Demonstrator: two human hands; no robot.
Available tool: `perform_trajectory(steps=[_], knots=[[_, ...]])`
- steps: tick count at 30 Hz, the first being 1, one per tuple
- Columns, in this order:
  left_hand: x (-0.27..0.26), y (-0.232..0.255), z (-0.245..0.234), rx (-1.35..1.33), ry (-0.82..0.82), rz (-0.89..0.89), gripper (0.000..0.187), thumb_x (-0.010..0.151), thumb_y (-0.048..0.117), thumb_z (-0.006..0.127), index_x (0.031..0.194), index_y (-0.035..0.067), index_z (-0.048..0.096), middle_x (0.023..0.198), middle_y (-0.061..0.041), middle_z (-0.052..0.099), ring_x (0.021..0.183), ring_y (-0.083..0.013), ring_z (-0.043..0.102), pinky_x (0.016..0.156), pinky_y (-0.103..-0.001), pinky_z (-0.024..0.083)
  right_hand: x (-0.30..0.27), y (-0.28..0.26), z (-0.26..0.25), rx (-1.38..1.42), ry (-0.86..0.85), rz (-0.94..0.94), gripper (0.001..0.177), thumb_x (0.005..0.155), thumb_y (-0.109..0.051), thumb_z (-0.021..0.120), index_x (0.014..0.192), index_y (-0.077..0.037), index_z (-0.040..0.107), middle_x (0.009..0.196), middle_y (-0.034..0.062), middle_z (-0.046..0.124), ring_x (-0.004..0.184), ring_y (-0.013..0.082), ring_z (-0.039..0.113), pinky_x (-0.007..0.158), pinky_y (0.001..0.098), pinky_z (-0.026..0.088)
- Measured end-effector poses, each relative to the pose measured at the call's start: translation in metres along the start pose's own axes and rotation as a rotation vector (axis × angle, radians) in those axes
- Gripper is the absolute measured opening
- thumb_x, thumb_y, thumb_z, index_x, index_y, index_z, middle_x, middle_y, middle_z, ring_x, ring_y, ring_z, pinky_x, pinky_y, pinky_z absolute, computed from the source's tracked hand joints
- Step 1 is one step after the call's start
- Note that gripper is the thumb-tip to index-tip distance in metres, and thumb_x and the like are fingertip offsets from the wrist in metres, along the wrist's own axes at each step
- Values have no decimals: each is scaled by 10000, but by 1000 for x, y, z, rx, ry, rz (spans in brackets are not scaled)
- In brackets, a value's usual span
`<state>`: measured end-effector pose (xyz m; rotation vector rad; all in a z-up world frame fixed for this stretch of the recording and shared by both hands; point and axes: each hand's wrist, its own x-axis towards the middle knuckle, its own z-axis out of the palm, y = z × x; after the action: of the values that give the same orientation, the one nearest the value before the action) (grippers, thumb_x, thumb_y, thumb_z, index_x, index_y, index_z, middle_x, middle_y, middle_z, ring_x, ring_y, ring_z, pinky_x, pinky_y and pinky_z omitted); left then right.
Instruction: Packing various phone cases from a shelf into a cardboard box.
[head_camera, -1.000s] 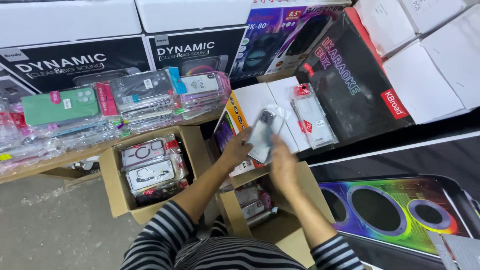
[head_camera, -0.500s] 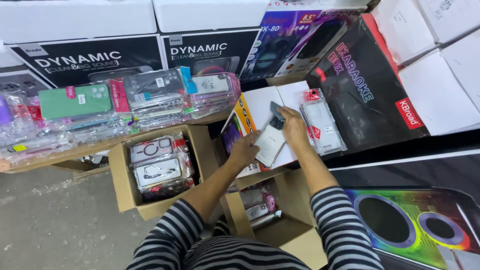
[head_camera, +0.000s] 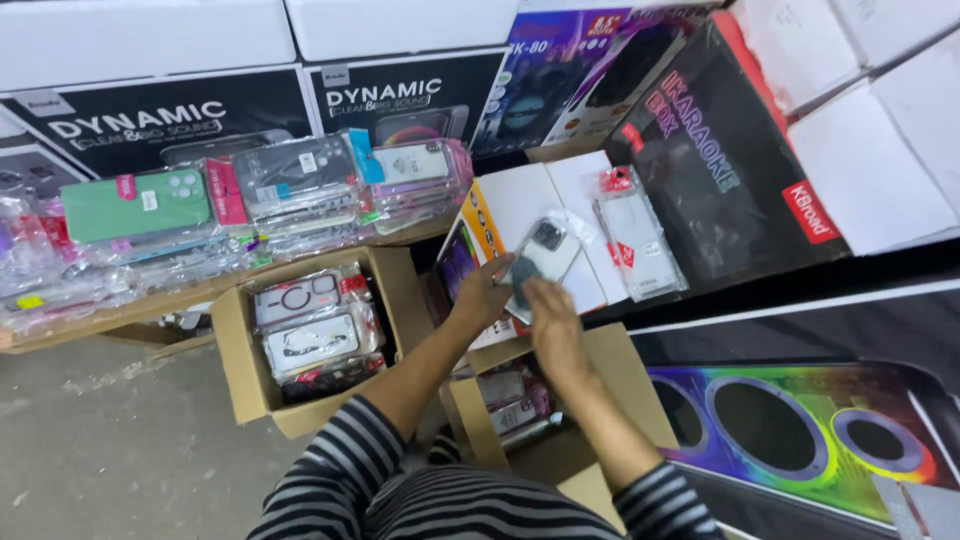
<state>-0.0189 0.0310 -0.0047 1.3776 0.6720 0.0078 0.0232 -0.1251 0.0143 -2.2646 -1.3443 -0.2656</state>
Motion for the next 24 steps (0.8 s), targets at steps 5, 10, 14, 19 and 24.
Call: perform_trajectory(steps=[5, 10, 14, 19, 24], knots=[[14, -12, 2, -82, -14, -4, 631, 888, 45, 610, 1499, 133, 481, 1150, -374, 617, 721, -349, 743, 562, -356, 680, 6, 96, 31, -132, 121, 115, 425, 905, 24, 574, 1304, -65, 687, 1297, 149, 665, 1215, 345, 581, 1109, 417, 435], [21, -15, -5, -281, 27, -26, 567, 869, 34, 696, 1416, 27, 549, 1111, -353, 595, 635, -353, 736, 515, -406, 679, 8, 117, 10, -10, 236, 304, 463, 843, 112, 575, 1239, -61, 741, 1183, 179, 720, 1103, 389, 659, 988, 453, 518], [-46, 53, -19, 443, 375, 620, 385, 868, 42, 661, 1239, 126, 722, 1050, -191, 719, 989, -403, 692, 822, -456, 572, 7, 106, -18, 343, 473, 574, 403, 911, 88, 534, 1233, -55, 728, 1219, 207, 708, 1186, 361, 643, 1020, 449, 505], [-15, -2, 3, 896, 435, 1135, 219, 836, 143, 795, 1049, 196, 786, 1092, -147, 644, 1049, -348, 636, 775, -377, 548, 16, 96, -34, 355, 670, 491, 437, 894, 69, 524, 1245, -85, 734, 1212, 160, 716, 1199, 262, 643, 1036, 380, 504], [-52, -1, 1, 501, 462, 1011, 769, 885, 132, 777, 1528, -19, 383, 1377, -423, 392, 1235, -650, 448, 961, -659, 470, 12, 94, -3, 52, 261, 360, 516, 791, 134, 598, 1256, -54, 722, 1212, 183, 705, 1186, 372, 628, 1060, 444, 477]])
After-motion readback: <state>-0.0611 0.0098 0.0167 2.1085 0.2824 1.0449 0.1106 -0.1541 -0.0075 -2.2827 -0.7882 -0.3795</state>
